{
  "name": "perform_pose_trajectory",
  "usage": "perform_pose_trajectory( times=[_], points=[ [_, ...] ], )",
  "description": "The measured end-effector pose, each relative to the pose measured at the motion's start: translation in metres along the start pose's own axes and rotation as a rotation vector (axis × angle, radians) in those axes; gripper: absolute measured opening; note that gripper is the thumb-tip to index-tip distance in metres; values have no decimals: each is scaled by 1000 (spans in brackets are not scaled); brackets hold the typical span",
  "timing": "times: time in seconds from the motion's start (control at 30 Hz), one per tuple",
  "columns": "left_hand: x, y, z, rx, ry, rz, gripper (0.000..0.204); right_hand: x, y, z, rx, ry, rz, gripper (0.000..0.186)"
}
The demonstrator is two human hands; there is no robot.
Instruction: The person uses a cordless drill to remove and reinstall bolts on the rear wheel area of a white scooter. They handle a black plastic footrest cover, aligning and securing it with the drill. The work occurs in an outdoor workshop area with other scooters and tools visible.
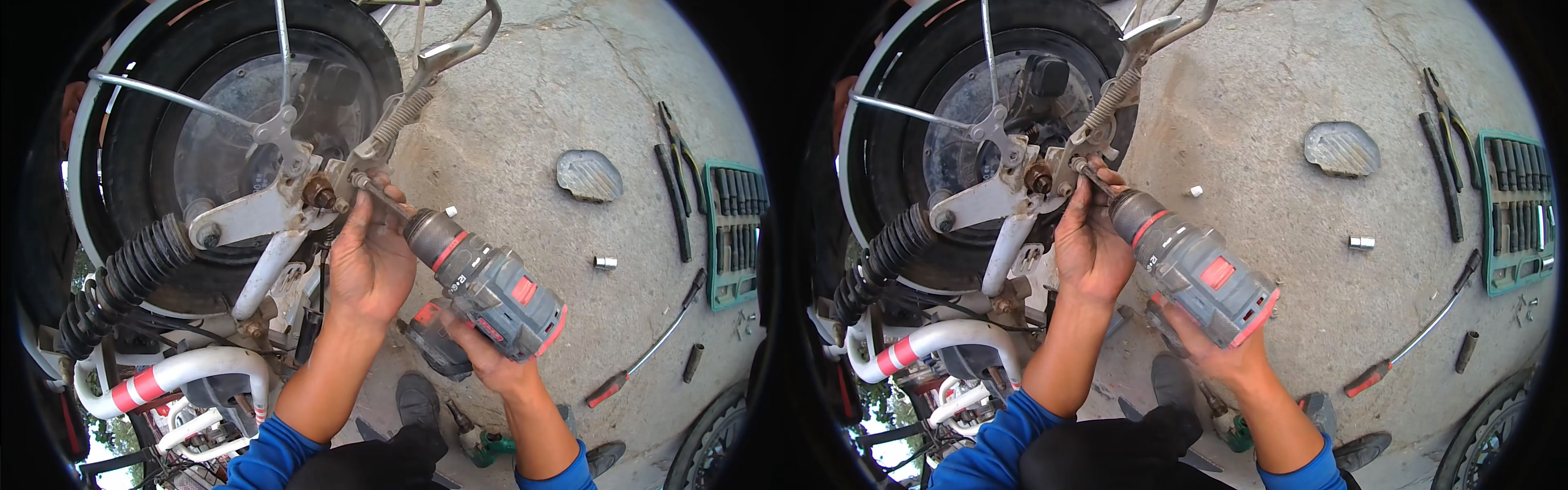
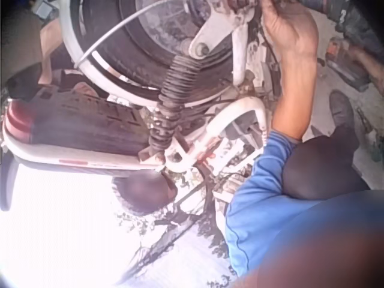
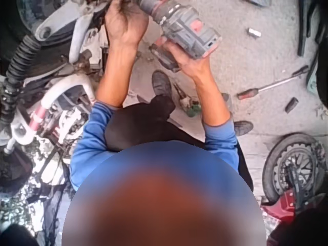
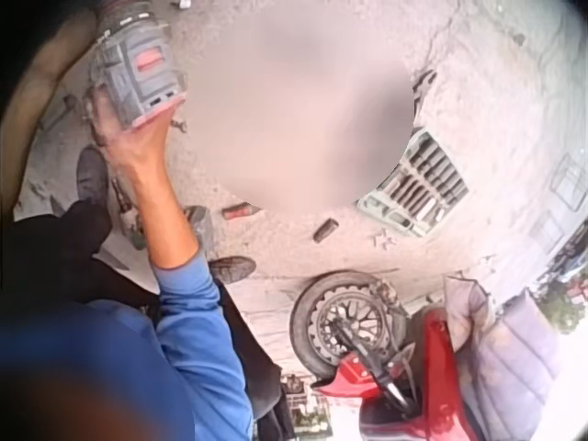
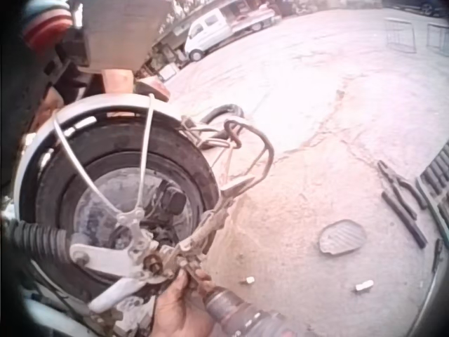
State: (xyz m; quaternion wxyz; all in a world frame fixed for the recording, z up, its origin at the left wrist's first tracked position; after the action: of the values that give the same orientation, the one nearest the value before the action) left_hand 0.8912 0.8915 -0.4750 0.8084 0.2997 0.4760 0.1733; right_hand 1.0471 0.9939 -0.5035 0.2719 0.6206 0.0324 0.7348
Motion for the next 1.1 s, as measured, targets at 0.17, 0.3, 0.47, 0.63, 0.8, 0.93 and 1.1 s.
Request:
perform_pose_trajectory(
  times=[0.17, 0.3, 0.47, 0.63, 0.8, 0.93, 1.1],
  points=[
    [0, 0, 0, -20, 25, -3, 28, -3, -6, -8, 53, -47, 28, 25],
    [-3, -4, 13, -90, 28, -76, 29, 5, -6, -12, 101, -249, 300, 21],
    [-53, 48, 92, 294, 793, -1363, 34, 7, -5, -6, 134, -127, 327, 19],
    [-107, 43, 104, -226, 1113, -1902, 53, 6, -3, -6, 74, -31, 191, 19],
    [-104, 45, 92, -250, 975, -2248, 59, 13, -6, -10, 18, -139, 224, 15],
    [-104, 48, 91, -254, 991, -2260, 58, 15, -8, -14, 14, -179, 268, 16],
    [-104, 47, 91, -248, 1016, -2265, 57, 9, -10, -15, 42, -184, 248, 15]
  ],
)
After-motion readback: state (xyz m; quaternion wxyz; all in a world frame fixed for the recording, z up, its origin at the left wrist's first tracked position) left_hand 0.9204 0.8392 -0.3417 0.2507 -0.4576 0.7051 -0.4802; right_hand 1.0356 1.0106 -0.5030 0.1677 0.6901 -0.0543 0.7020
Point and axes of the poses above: each hand's wrist, its own z-axis away from the middle knuckle, its own y-axis out of the palm, x = y × z, the point moved 7 cm from there along -z, towards the middle knuckle
